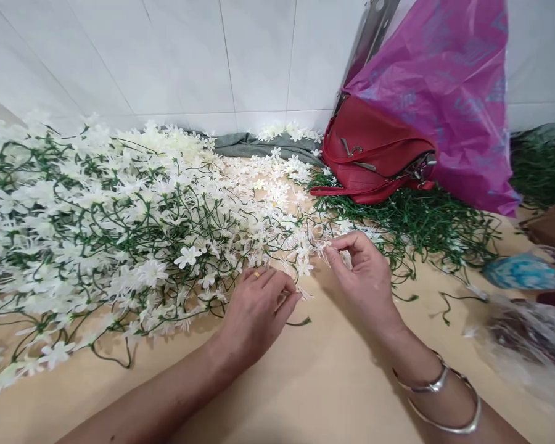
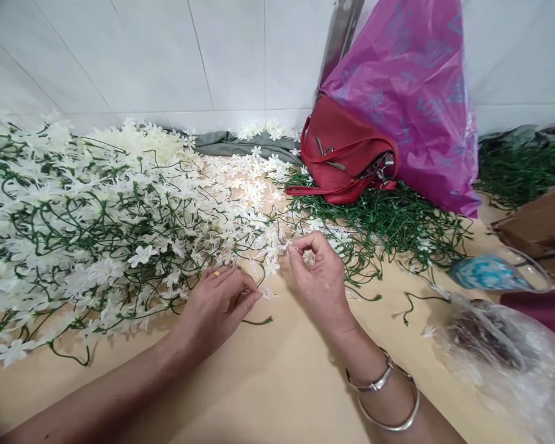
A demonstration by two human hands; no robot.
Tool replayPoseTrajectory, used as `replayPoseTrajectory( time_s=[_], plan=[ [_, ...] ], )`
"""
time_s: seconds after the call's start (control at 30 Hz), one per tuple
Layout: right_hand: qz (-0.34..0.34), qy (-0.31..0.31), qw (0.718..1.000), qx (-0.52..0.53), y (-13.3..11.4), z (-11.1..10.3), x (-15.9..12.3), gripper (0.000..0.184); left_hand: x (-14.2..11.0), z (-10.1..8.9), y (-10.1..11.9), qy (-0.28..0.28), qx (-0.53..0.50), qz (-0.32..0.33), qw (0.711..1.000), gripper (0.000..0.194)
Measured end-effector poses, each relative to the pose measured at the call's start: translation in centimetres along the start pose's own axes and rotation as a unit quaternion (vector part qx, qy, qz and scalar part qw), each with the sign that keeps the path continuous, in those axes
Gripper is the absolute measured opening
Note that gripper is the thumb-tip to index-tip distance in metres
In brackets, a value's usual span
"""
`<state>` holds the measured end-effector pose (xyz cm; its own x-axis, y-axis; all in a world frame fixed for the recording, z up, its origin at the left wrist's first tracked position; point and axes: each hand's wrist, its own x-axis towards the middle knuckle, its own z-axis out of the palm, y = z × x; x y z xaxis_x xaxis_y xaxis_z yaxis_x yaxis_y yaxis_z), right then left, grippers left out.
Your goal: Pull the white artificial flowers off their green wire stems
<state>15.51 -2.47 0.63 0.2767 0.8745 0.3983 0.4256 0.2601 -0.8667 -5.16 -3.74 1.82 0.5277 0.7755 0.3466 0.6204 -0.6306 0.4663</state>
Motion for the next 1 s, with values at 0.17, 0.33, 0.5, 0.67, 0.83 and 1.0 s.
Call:
replayPoseTrajectory(
  time_s=[0.17,0.33,0.5,0.67,0.83,1.0],
  plan=[
    [-0.017,-0.028,0.999,-0.032,-0.5,-0.1,-0.2,0.009,0.0,-0.1,-0.8,0.084,-0.065,0.001,0.994,0.013],
    [-0.032,-0.024,0.998,-0.053,-0.8,-0.1,-0.3,0.010,0.1,-0.1,-1.0,0.126,-0.080,0.000,0.989,0.012],
    [-0.014,-0.016,1.000,-0.018,-0.3,0.2,-0.3,0.009,0.0,-0.1,-0.9,0.113,-0.096,-0.013,0.989,0.017],
    [0.004,-0.019,1.000,-0.005,0.1,0.3,-0.3,0.008,-0.1,-0.5,-0.1,0.053,0.002,0.016,0.998,0.018],
    [-0.004,-0.027,1.000,-0.009,-0.1,0.3,-0.4,0.010,1.4,0.0,0.2,-0.024,0.145,0.034,0.989,0.012],
    [0.006,-0.036,0.999,-0.006,0.0,0.3,-0.5,0.010,2.6,0.1,0.5,-0.100,0.229,0.028,0.968,0.011]
  ],
)
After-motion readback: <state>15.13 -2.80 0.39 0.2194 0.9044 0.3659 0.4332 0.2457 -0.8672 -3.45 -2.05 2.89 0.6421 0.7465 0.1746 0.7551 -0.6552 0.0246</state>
